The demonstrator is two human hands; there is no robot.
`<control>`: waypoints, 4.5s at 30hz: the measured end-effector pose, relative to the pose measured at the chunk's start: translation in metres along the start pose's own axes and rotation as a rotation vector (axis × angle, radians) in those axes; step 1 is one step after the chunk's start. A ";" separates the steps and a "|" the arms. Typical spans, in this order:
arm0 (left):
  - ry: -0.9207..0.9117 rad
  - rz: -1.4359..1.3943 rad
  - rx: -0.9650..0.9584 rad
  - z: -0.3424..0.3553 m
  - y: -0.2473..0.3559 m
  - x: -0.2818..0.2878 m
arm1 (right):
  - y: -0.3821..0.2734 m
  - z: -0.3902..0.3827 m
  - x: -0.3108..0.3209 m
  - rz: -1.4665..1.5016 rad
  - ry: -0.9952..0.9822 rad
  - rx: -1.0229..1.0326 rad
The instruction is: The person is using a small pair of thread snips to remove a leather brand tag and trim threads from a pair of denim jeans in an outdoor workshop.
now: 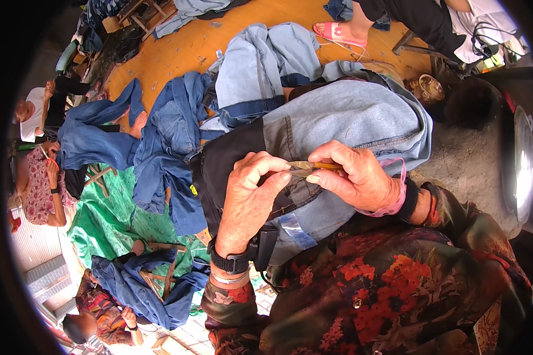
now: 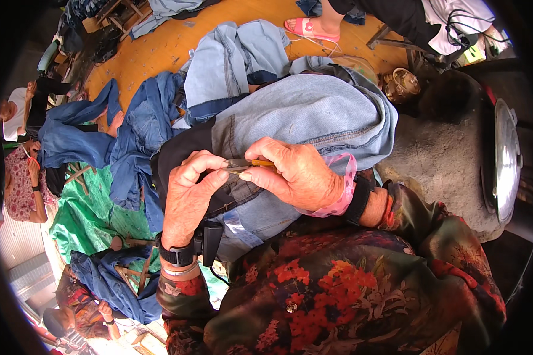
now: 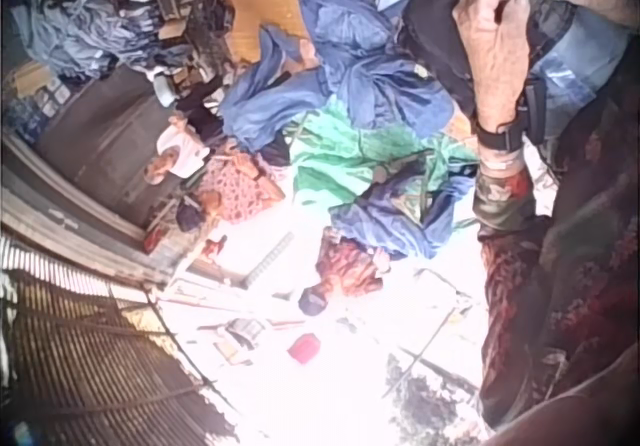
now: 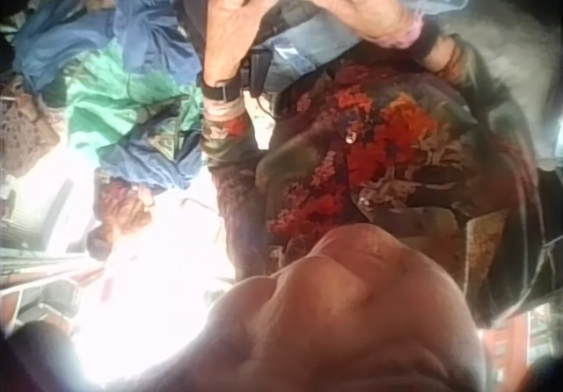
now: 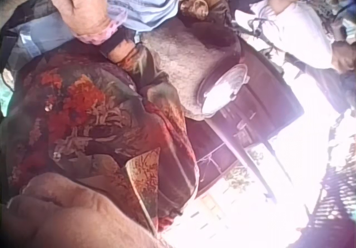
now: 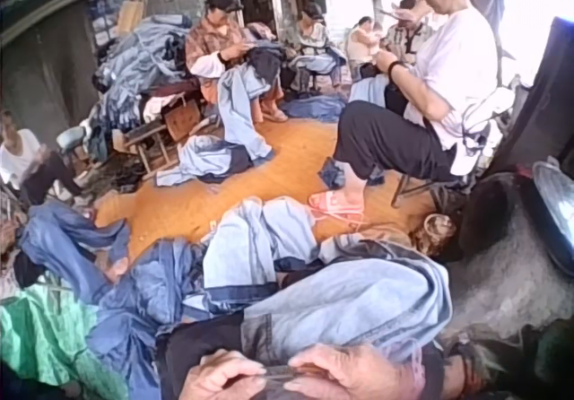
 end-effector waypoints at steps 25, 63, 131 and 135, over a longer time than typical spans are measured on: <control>-0.006 0.003 0.011 -0.001 0.001 0.001 | 0.007 -0.002 -0.004 0.032 0.005 -0.062; 0.027 -0.074 0.049 -0.004 0.001 0.002 | -0.009 -0.001 0.001 -0.170 -0.001 0.000; 0.363 0.388 0.060 -0.085 0.007 0.016 | -0.042 -0.027 0.062 0.155 0.132 -0.149; 0.358 0.402 0.095 -0.088 0.013 0.015 | -0.038 -0.013 0.035 0.254 0.078 -0.131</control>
Point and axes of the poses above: each hand's wrist, its own z-axis towards the middle knuckle, its own x-axis out of the back of the hand, y = z × x, the point moved 3 cm from there along z, towards the middle knuckle
